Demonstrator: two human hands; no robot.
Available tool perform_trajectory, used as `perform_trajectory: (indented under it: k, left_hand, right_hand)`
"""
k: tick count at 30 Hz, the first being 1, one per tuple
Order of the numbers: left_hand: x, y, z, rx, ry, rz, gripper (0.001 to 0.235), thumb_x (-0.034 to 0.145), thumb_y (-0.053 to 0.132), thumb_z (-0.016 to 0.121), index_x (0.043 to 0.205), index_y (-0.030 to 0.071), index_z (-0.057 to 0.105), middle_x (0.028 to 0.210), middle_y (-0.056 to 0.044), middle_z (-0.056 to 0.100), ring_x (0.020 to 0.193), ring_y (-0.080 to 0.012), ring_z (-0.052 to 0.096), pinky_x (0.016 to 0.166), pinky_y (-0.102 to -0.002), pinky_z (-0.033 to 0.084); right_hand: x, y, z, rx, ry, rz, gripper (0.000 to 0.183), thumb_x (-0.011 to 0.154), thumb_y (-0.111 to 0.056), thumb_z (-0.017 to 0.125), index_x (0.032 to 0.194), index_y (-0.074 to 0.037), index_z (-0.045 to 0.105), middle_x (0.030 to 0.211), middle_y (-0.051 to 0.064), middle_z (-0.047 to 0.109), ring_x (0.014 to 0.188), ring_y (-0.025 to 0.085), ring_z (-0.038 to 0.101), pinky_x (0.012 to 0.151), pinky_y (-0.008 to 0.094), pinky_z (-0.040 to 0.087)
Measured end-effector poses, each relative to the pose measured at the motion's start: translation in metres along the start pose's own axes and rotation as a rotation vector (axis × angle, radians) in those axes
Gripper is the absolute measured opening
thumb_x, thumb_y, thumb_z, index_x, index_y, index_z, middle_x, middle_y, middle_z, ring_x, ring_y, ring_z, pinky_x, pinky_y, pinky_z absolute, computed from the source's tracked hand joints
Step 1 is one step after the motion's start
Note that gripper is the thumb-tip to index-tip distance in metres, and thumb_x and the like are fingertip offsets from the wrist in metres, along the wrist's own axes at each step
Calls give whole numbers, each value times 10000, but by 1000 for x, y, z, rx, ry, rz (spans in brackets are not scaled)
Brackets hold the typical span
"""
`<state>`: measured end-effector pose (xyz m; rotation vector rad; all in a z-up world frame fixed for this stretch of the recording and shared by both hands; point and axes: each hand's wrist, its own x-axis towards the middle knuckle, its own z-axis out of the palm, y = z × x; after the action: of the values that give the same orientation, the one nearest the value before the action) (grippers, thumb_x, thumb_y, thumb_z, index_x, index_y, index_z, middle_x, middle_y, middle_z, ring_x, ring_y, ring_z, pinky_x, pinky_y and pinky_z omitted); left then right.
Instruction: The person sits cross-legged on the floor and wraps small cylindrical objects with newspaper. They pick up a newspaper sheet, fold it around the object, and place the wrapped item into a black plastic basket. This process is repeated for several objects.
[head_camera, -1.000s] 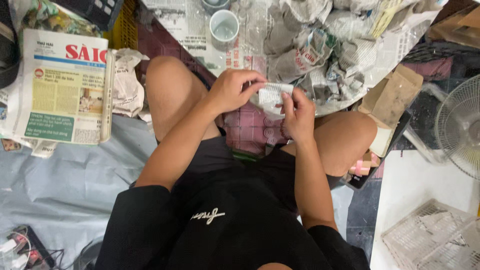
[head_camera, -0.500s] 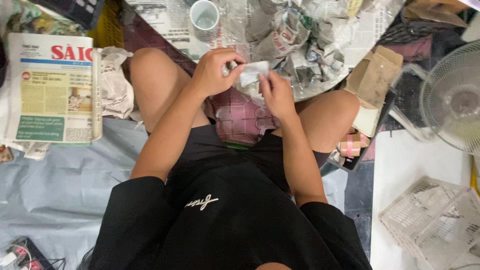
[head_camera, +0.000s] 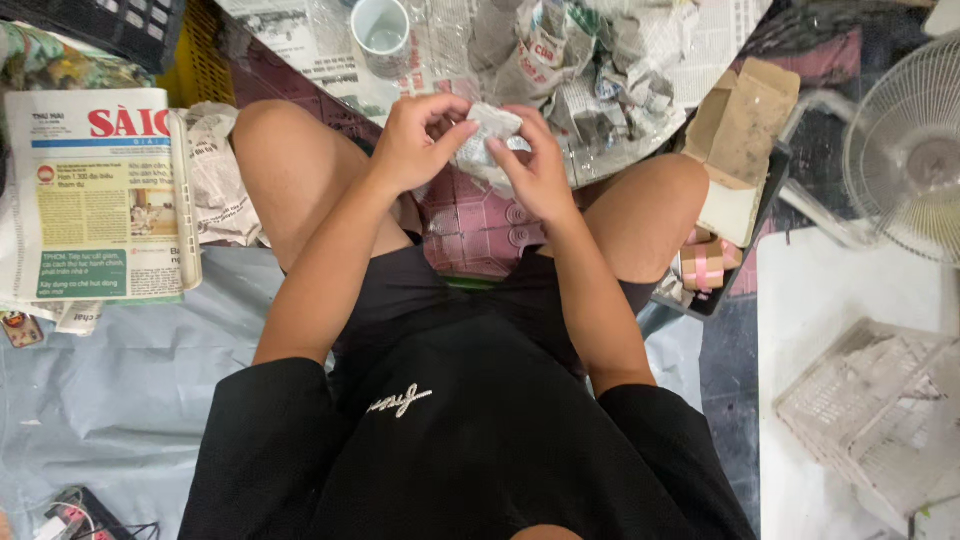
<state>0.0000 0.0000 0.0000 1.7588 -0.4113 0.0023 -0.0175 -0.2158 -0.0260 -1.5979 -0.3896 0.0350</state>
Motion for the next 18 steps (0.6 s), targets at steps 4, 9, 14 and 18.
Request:
perform_trajectory:
  k: [4,9,14,18]
  left_hand:
    - [0,0,1,148,-25,29,234,923,109,787,1058,-63,702,802,-78,698,672,-110,623,605,-275,493]
    - [-2,-12,2,-14,-129,-2,173,963,84,733,1082,-42,722,961,-73,768,853,-97,709,760,-275,565]
    - [2,-18,7,-72,-103,16,139,962,24,726,1087,-36,719,963,-80,758,842,-82,682,773,-254,567]
    - [1,-16,8,-69,-75,57,246,911,-68,668,1119,15,771,995,-69,764,815,-89,667,721,-241,532]
  right_hand:
    - [2,13,-3,148,-5,121,193,1015,-42,693,1191,9,632,1096,28,703,1004,85,661,875,249,560]
    - [-4,27,-12,123,34,170,143,1019,-9,732,1129,14,642,985,8,684,875,52,624,746,231,518]
    - [-2,32,-12,141,87,176,266,985,17,713,1213,-29,585,898,-31,603,776,30,554,659,214,460]
    - [-3,37,-12,200,26,79,243,996,92,638,1190,-37,567,1079,-1,621,983,62,602,839,235,509]
